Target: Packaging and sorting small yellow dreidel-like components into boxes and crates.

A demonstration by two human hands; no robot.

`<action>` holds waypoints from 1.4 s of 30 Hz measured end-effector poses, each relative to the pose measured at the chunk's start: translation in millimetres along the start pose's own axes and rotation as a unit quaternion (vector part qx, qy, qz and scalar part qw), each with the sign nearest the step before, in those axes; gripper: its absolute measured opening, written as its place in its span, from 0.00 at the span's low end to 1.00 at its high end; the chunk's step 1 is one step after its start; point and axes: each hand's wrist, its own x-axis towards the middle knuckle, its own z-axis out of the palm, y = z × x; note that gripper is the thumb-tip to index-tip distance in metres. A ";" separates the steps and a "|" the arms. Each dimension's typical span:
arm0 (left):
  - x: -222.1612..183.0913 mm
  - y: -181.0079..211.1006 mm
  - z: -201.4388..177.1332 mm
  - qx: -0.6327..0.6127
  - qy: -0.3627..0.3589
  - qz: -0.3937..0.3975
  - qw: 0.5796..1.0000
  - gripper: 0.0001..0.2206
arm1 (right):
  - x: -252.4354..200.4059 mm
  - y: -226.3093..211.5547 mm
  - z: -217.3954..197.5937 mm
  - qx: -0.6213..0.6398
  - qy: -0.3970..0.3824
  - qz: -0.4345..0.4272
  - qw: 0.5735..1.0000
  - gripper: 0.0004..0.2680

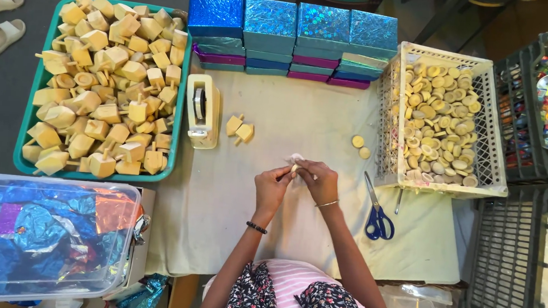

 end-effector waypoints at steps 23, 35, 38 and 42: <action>-13.9 14.9 -0.7 0.081 0.052 0.236 0.967 0.10 | -29.4 24.6 53.8 0.348 0.184 0.355 0.848 0.10; 4.8 -3.9 3.4 -0.005 0.034 0.144 0.989 0.10 | -8.6 -2.3 18.5 -0.083 0.135 0.039 0.987 0.11; 9.6 -6.3 1.4 0.021 0.042 0.129 0.991 0.09 | -8.5 1.9 34.4 0.122 0.150 0.198 0.961 0.10; 52.0 -56.7 -3.3 -0.016 0.061 0.077 0.995 0.10 | -32.2 62.6 78.8 0.426 0.138 0.448 0.774 0.09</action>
